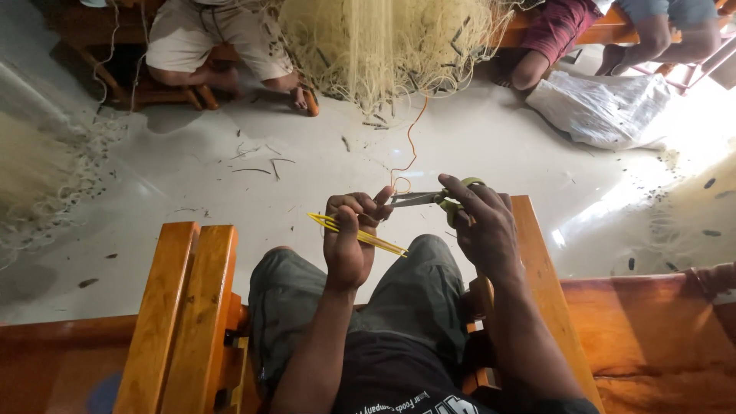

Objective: A person is weaving or repairing a fishing net using a yellow net needle and scissors.

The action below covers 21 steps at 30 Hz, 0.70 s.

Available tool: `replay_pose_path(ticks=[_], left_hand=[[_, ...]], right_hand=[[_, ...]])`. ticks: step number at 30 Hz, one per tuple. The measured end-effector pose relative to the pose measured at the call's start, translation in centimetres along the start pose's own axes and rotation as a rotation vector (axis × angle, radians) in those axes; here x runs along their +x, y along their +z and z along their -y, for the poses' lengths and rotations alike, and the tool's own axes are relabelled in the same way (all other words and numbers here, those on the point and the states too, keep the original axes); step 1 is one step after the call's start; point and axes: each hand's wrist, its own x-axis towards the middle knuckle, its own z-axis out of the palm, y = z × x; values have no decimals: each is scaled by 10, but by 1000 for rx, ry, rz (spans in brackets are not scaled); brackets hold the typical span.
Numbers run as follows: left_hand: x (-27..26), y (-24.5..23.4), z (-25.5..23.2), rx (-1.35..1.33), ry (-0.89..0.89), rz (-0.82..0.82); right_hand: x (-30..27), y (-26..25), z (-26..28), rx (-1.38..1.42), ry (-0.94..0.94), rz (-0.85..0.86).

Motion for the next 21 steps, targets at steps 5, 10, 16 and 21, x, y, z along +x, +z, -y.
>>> replay_pose_path(ticks=[5, 10, 16, 21], left_hand=[[-1, 0, -2, 31, 21, 51], [-2, 1, -1, 28, 23, 61], [-1, 5, -4, 97, 107, 108], [-2, 11, -7, 183, 142, 125]], right_hand=[[-5, 2, -13, -37, -13, 31], [0, 0, 3, -44, 75, 82], [0, 0, 8, -44, 147, 149], [4, -3, 16, -30, 134, 174]])
